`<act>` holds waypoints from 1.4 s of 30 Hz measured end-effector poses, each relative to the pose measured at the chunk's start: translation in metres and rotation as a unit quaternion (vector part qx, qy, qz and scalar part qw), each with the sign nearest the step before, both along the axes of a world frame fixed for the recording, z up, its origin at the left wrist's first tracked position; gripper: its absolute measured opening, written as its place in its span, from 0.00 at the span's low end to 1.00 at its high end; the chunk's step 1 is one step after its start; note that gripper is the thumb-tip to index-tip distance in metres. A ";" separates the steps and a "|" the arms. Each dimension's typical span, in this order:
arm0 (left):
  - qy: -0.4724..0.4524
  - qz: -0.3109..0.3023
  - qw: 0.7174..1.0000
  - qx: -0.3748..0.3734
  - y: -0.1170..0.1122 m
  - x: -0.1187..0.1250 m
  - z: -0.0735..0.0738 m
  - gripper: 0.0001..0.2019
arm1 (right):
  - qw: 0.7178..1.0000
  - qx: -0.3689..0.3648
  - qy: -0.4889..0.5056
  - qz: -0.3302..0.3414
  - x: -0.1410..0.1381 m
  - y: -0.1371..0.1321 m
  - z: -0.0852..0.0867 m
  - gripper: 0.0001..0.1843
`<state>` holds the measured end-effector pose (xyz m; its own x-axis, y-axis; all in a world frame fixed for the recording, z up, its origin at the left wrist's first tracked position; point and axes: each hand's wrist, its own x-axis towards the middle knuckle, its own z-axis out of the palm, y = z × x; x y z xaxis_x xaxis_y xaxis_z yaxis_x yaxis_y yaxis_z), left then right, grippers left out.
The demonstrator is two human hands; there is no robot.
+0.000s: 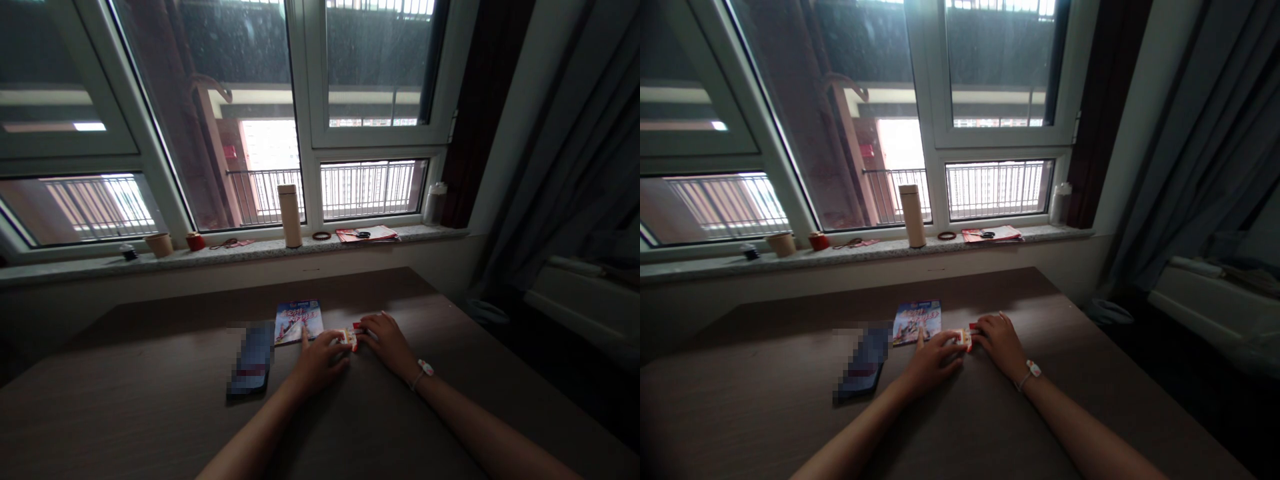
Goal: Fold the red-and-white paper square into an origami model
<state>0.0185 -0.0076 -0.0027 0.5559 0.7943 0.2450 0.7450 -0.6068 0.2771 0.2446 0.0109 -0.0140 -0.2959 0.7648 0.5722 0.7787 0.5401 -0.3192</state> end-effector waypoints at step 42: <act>-0.015 -0.003 1.000 0.014 0.001 0.003 0.001 0.14 | 0.994 -0.008 -0.096 -0.044 -0.010 -0.011 0.003 0.10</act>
